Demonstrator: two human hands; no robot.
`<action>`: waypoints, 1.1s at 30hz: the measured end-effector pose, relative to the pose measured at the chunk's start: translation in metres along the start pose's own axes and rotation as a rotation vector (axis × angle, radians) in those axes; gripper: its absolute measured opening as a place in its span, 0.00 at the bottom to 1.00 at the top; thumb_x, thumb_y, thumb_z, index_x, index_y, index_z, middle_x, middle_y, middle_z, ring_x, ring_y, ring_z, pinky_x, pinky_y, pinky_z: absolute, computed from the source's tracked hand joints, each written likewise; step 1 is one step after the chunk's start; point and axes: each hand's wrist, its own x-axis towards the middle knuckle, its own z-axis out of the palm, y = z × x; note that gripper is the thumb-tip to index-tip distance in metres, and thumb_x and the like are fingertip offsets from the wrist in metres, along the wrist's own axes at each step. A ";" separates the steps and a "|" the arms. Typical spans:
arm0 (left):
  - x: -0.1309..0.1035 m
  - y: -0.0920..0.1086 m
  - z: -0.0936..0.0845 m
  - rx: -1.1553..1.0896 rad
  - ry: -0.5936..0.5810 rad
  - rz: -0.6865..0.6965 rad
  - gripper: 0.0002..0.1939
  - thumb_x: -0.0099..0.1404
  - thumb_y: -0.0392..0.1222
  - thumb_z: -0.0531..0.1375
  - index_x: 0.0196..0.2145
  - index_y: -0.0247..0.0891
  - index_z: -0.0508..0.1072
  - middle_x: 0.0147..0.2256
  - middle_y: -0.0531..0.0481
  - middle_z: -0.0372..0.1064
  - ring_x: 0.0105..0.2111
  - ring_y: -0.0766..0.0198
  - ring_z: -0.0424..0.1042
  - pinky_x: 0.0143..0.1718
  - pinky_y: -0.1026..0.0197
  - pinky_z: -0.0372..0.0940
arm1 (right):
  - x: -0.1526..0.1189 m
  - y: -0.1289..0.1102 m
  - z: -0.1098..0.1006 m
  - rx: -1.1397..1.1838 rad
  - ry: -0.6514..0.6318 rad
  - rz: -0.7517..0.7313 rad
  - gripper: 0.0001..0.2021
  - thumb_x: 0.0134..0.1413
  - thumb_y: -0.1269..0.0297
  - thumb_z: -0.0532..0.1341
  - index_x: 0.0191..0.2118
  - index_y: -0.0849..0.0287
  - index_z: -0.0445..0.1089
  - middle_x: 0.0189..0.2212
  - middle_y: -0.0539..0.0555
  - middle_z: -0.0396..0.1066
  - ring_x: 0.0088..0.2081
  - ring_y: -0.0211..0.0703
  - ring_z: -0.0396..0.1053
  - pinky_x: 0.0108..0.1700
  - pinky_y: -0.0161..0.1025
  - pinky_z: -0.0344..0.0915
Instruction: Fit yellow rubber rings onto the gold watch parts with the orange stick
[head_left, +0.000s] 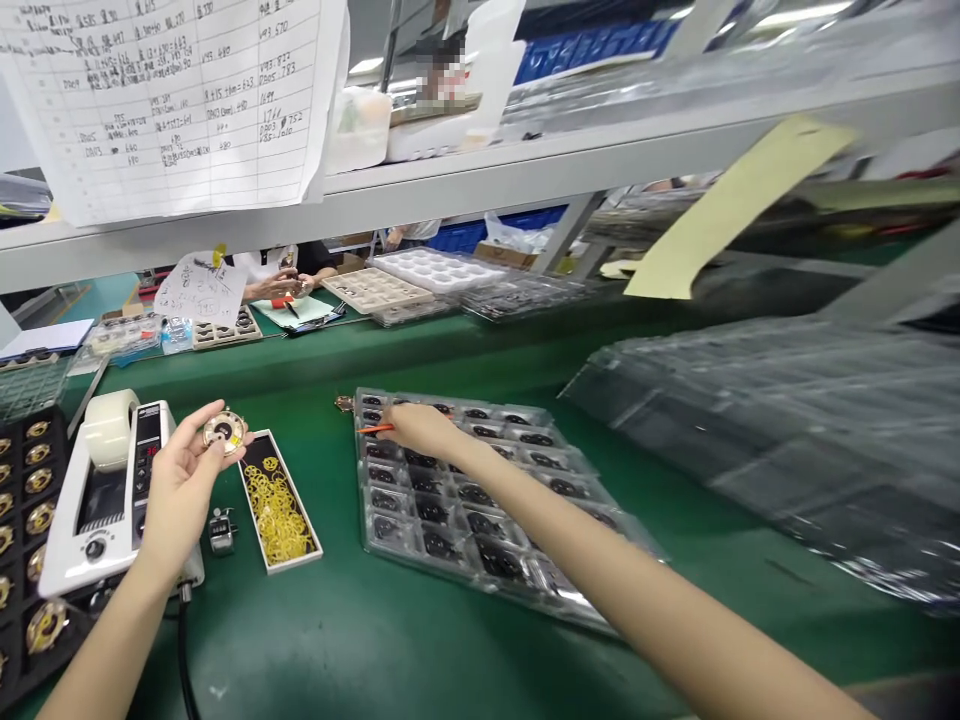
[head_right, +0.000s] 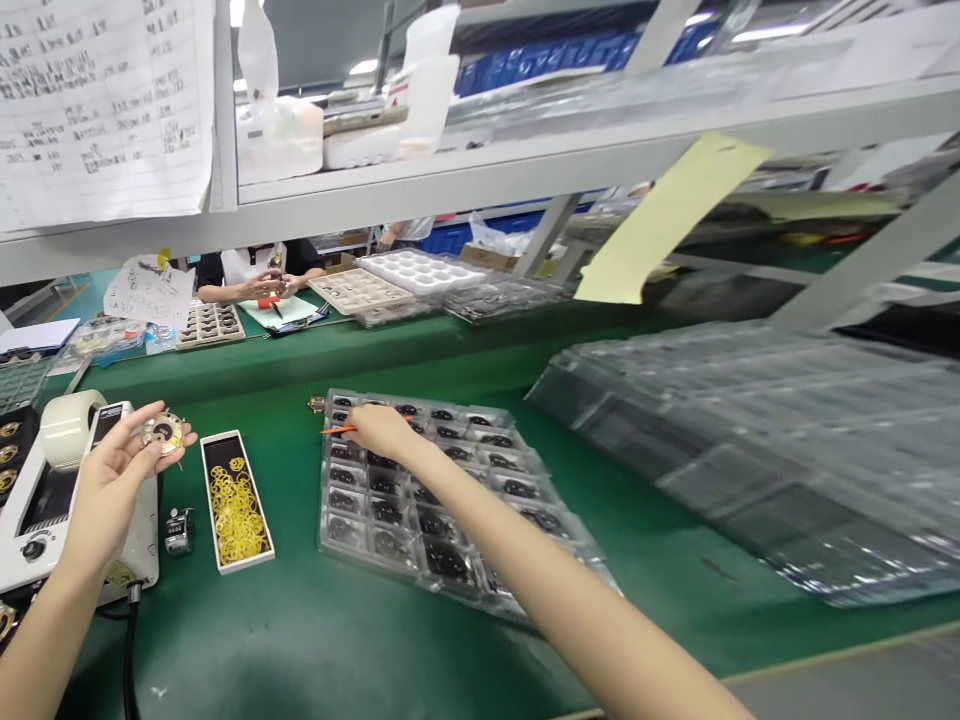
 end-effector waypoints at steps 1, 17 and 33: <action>0.000 -0.001 0.001 0.000 -0.003 -0.007 0.23 0.61 0.45 0.64 0.52 0.35 0.70 0.41 0.43 0.77 0.44 0.53 0.77 0.50 0.50 0.71 | 0.002 -0.001 0.002 -0.016 -0.005 -0.010 0.13 0.63 0.59 0.59 0.47 0.63 0.70 0.44 0.56 0.71 0.43 0.43 0.71 0.46 0.47 0.70; -0.002 0.000 0.003 -0.064 -0.034 0.010 0.17 0.62 0.38 0.60 0.49 0.36 0.70 0.40 0.45 0.77 0.42 0.55 0.78 0.47 0.52 0.73 | 0.010 -0.009 0.007 -0.097 0.002 -0.050 0.11 0.63 0.61 0.60 0.43 0.64 0.71 0.42 0.56 0.72 0.42 0.43 0.72 0.46 0.46 0.70; -0.012 0.005 0.003 -0.046 -0.163 0.010 0.20 0.66 0.35 0.55 0.56 0.39 0.68 0.51 0.45 0.72 0.52 0.56 0.72 0.55 0.53 0.68 | -0.085 -0.111 -0.085 1.061 0.689 -0.558 0.12 0.60 0.60 0.57 0.30 0.57 0.74 0.32 0.54 0.70 0.30 0.40 0.67 0.28 0.35 0.62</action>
